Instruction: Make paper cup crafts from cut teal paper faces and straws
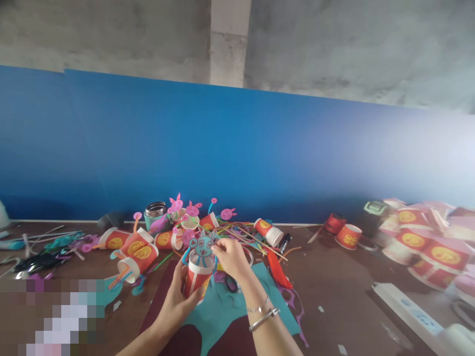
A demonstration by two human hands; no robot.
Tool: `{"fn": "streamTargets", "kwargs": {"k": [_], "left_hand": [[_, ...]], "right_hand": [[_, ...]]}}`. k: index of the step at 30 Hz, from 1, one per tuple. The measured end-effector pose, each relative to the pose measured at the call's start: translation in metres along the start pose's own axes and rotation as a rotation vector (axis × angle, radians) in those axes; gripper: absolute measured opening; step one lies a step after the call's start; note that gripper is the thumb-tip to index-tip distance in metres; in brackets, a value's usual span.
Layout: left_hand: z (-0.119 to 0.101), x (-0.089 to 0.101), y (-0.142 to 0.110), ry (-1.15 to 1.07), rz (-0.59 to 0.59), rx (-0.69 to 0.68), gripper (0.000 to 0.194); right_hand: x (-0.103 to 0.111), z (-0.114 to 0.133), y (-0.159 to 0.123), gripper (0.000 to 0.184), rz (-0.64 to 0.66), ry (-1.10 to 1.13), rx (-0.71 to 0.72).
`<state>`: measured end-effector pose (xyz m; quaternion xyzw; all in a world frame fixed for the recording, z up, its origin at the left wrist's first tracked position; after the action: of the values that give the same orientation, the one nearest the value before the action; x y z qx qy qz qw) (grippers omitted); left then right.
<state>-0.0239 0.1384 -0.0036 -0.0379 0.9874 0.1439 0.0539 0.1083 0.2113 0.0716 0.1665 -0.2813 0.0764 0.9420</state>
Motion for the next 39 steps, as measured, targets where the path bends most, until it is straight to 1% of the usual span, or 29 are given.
{"fn": "streamTargets", "kwargs": {"k": [3,7,9,11,14,17,20,23,25,28,30,32,34,36,37,39], "left_hand": [[-0.002,0.000,0.000,0.036,0.002,0.003,0.082],[-0.001,0.005,0.002,0.029,-0.043,0.027,0.083],[0.002,0.008,0.003,-0.003,-0.063,0.055,0.084],[0.006,0.009,0.005,-0.032,-0.072,0.071,0.085],[0.008,0.012,0.006,-0.062,-0.097,0.071,0.086],[0.009,0.013,0.006,-0.078,-0.114,0.073,0.083],[0.007,0.012,0.005,-0.056,-0.111,0.064,0.086],[0.005,0.014,0.007,-0.032,-0.106,0.053,0.086],[0.003,0.023,0.011,-0.038,-0.157,0.027,0.083],[0.000,0.041,0.016,-0.038,-0.274,-0.012,0.077],[0.002,0.042,0.017,-0.041,-0.289,-0.010,0.077],[0.002,0.036,0.015,-0.058,-0.263,-0.011,0.081],[-0.002,0.029,0.013,-0.069,-0.238,-0.024,0.085],[-0.011,0.030,0.013,-0.068,-0.248,-0.026,0.088],[-0.016,0.035,0.015,-0.067,-0.273,-0.011,0.090],[-0.033,0.056,0.024,-0.056,-0.377,-0.031,0.089]], "right_hand": [[0.005,0.008,-0.003,0.022,-0.068,-0.101,0.019],[0.006,0.016,-0.005,0.021,-0.140,-0.069,0.047],[0.004,0.018,-0.005,0.024,-0.155,-0.033,0.075],[0.003,0.016,-0.004,0.033,-0.159,-0.020,0.077],[0.000,0.012,-0.003,0.042,-0.140,0.007,0.062],[-0.004,0.009,-0.002,0.039,-0.096,0.078,0.054],[-0.012,0.006,-0.001,0.038,-0.036,0.136,0.028],[-0.013,0.001,0.001,0.040,-0.038,0.160,0.015],[-0.012,-0.003,0.002,0.040,-0.044,0.211,0.010],[-0.014,-0.004,0.003,0.038,-0.026,0.264,0.000],[-0.018,-0.003,0.002,0.038,-0.010,0.267,-0.006],[-0.023,0.000,0.000,0.038,0.012,0.287,-0.005],[-0.032,0.005,-0.003,0.040,0.061,0.334,0.012],[-0.038,0.005,-0.005,0.046,0.094,0.359,0.011],[-0.039,0.003,-0.005,0.049,0.096,0.356,0.000],[-0.036,-0.002,-0.005,0.051,0.067,0.322,-0.027]]}}
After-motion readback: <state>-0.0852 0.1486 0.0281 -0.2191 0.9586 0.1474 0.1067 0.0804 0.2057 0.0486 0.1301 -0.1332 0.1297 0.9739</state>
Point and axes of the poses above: each hand's wrist, its own y-axis towards the middle knuckle, its own x-axis out of the back of the hand, z = x × y, the point moved 10 cm from there along y, towards the middle knuckle, and after that the axes turned 2 degrees about -y, right-handed, at the moved point
